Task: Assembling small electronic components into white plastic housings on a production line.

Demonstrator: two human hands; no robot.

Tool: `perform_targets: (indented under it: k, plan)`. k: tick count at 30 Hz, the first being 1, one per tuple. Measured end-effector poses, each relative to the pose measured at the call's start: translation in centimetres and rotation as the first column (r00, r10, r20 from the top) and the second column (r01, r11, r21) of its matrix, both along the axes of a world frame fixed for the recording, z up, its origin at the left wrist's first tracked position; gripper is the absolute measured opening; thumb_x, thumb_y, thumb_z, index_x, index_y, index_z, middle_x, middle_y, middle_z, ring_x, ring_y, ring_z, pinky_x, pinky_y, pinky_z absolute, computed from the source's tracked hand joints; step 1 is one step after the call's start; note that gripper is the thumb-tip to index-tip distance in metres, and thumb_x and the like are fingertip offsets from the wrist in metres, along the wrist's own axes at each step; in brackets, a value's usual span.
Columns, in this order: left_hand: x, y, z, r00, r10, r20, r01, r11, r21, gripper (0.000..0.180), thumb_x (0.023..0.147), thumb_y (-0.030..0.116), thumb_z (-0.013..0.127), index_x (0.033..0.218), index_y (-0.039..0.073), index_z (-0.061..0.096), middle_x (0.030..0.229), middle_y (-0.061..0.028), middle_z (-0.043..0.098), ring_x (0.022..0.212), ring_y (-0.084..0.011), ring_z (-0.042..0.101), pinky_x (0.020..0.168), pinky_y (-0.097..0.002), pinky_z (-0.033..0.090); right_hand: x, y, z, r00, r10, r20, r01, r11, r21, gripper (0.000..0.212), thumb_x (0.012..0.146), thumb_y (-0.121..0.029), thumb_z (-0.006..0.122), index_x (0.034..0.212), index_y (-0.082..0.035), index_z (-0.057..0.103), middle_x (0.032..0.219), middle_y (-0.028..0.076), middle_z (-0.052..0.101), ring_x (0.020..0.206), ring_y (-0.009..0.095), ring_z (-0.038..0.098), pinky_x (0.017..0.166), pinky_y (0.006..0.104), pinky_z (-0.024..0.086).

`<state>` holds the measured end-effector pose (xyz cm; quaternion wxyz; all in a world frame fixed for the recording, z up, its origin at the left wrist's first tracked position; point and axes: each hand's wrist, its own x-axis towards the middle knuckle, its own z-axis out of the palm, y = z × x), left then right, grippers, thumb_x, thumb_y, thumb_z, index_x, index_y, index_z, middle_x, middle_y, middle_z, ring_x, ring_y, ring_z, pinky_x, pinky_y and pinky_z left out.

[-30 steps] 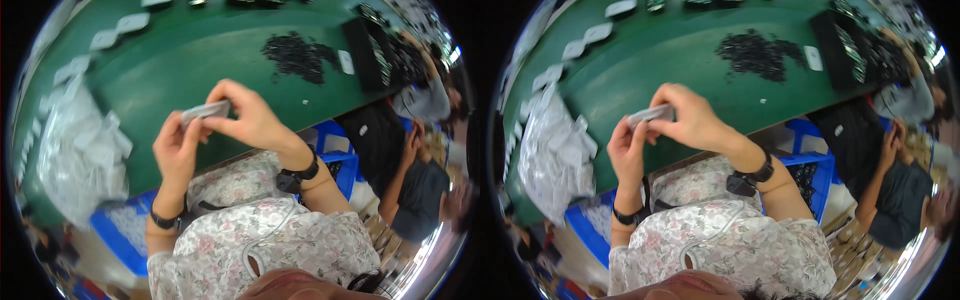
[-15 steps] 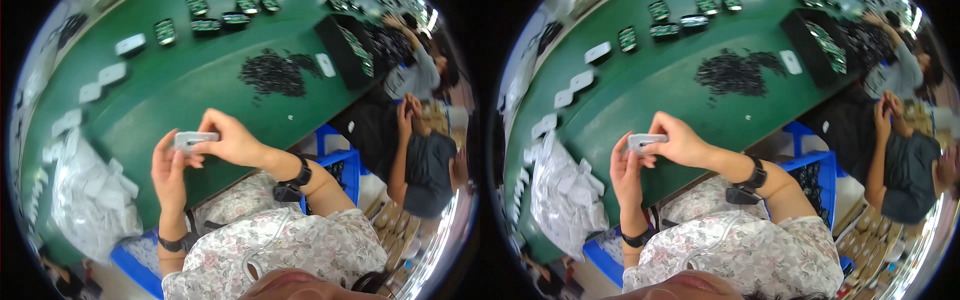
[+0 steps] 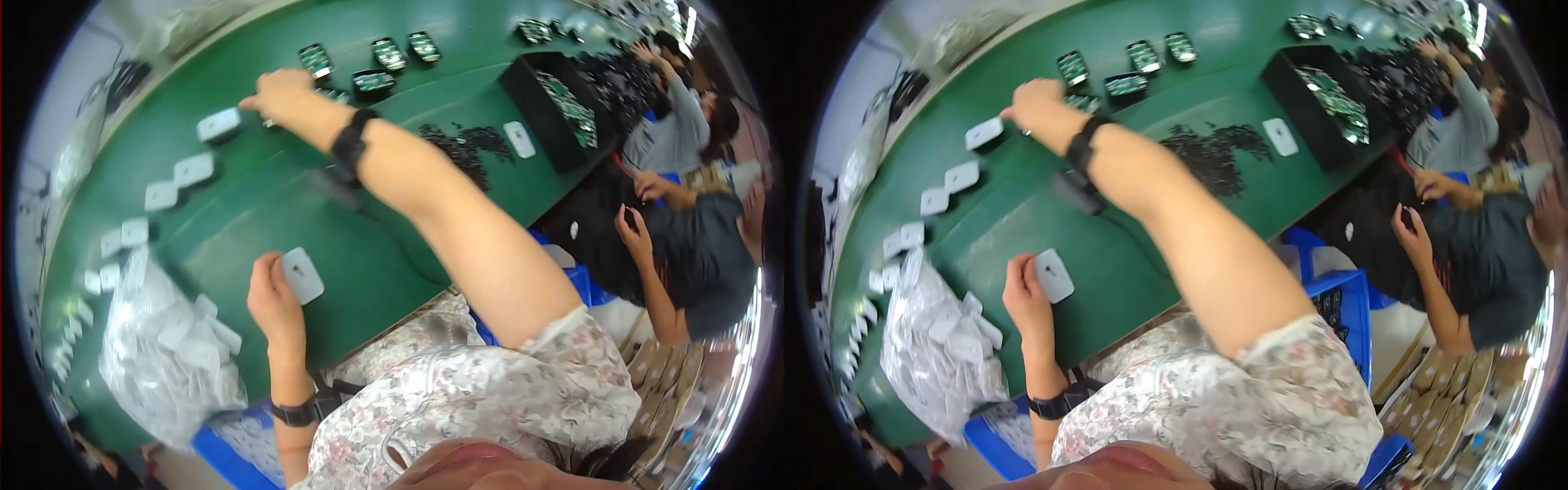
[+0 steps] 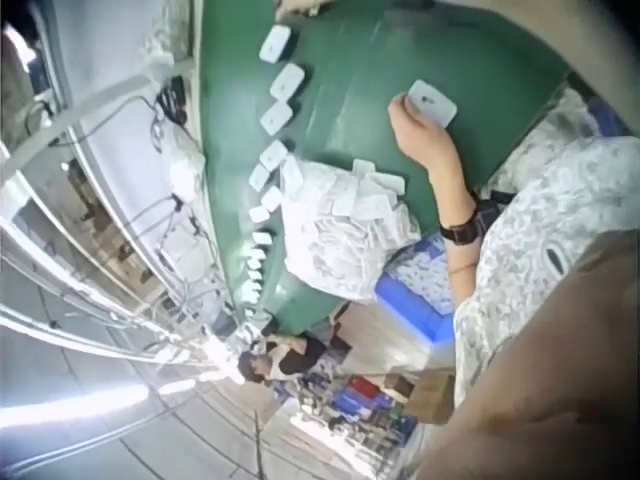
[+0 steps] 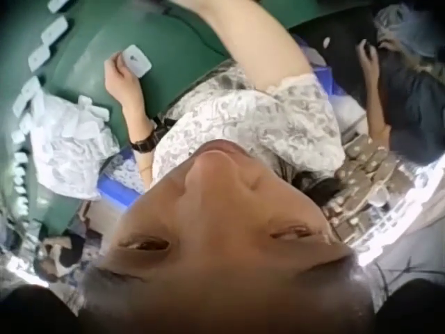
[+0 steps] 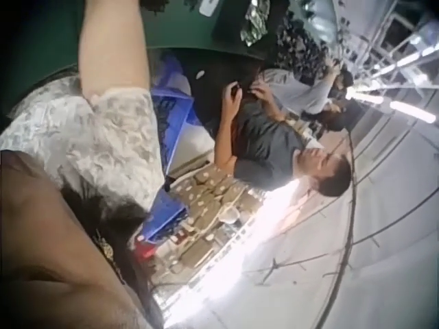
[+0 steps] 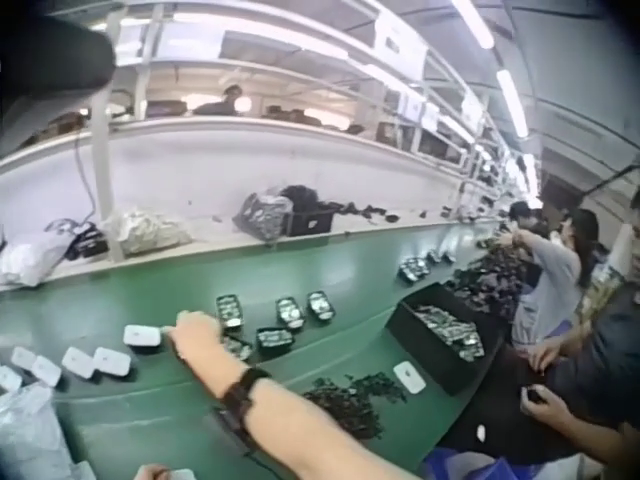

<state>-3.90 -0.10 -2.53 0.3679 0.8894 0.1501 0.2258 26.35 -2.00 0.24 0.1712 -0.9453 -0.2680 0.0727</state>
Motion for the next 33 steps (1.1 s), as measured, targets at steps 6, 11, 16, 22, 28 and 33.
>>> perform_targets:
  k: [6, 11, 16, 22, 28, 33]
  plan:
    - [-0.2, -1.5, 2.0, 0.946, 0.124, -0.3, -0.079, 0.985, 0.155, 0.028, 0.092, 0.021, 0.062, 0.116, 0.006, 0.058, 0.101, -0.0127, 0.056, 0.084, -0.0316, 0.058, 0.072, -0.0384, 0.049, -1.4, 1.1, -0.2, 0.998, -0.057, -0.005, 0.057, 0.985, 0.162, 0.05, 0.077, -0.039, 0.07, 0.111, -0.003, 0.063, 0.104, 0.016, 0.068, 0.102, 0.031, 0.064, 0.083, 0.0399, 0.052]
    - [-0.7, -1.9, 1.1, 0.991, 0.014, -0.135, 0.048, 0.898, 0.438, 0.062, 0.076, 0.024, 0.078, 0.126, -0.001, 0.05, 0.104, -0.0179, 0.054, 0.099, -0.0364, 0.053, 0.084, -0.0432, 0.045, -9.6, -6.7, 1.3, 0.958, 0.281, 0.055, -0.25, 0.726, 0.641, 0.046, 0.07, -0.02, 0.071, 0.109, 0.001, 0.058, 0.108, 0.019, 0.057, 0.104, 0.033, 0.054, 0.091, 0.0389, 0.047]
    - [-1.8, 1.0, 0.2, 0.989, -0.128, -0.07, 0.145, 0.916, 0.373, 0.062, 0.074, 0.007, 0.073, 0.131, 0.003, 0.05, 0.114, -0.0158, 0.057, 0.106, -0.0353, 0.054, 0.089, -0.0431, 0.044, -16.3, -13.4, -0.3, 0.975, 0.219, 0.046, -0.214, 0.852, 0.478, 0.04, 0.075, -0.012, 0.068, 0.112, -0.006, 0.055, 0.11, 0.011, 0.057, 0.102, 0.03, 0.059, 0.086, 0.0368, 0.049]
    - [-1.1, 2.9, -0.4, 0.941, -0.338, -0.019, 0.333, 0.914, 0.232, 0.061, 0.074, -0.008, 0.065, 0.132, 0.007, 0.053, 0.121, -0.0145, 0.059, 0.112, -0.0333, 0.055, 0.096, -0.0407, 0.044, -17.5, -15.5, -1.2, 0.962, 0.218, 0.165, -0.272, 0.804, 0.529, 0.032, 0.078, -0.003, 0.07, 0.11, -0.002, 0.063, 0.104, 0.013, 0.063, 0.096, 0.031, 0.063, 0.086, 0.0346, 0.05]
    - [-2.2, 3.5, 0.0, 0.961, -0.228, 0.154, 0.238, 0.97, -0.046, 0.06, 0.08, -0.015, 0.052, 0.135, 0.009, 0.052, 0.135, -0.0112, 0.055, 0.123, -0.0305, 0.053, 0.101, -0.0376, 0.044, -20.1, -13.6, 0.2, 0.898, 0.398, 0.185, -0.426, 0.69, 0.585, 0.036, 0.076, 0.0, 0.072, 0.111, -0.003, 0.065, 0.113, 0.011, 0.066, 0.103, 0.027, 0.063, 0.09, 0.0335, 0.05]
    - [-2.8, 3.8, -0.1, 0.959, -0.253, 0.126, 0.264, 0.961, -0.082, 0.056, 0.08, -0.017, 0.046, 0.13, 0.007, 0.057, 0.136, -0.0111, 0.055, 0.125, -0.03, 0.052, 0.104, -0.0373, 0.043, -20.8, -11.7, -0.4, 0.863, 0.46, 0.211, -0.498, 0.696, 0.518, 0.037, 0.075, 0.0, 0.072, 0.111, -0.004, 0.066, 0.112, 0.011, 0.067, 0.103, 0.027, 0.063, 0.089, 0.0349, 0.051]
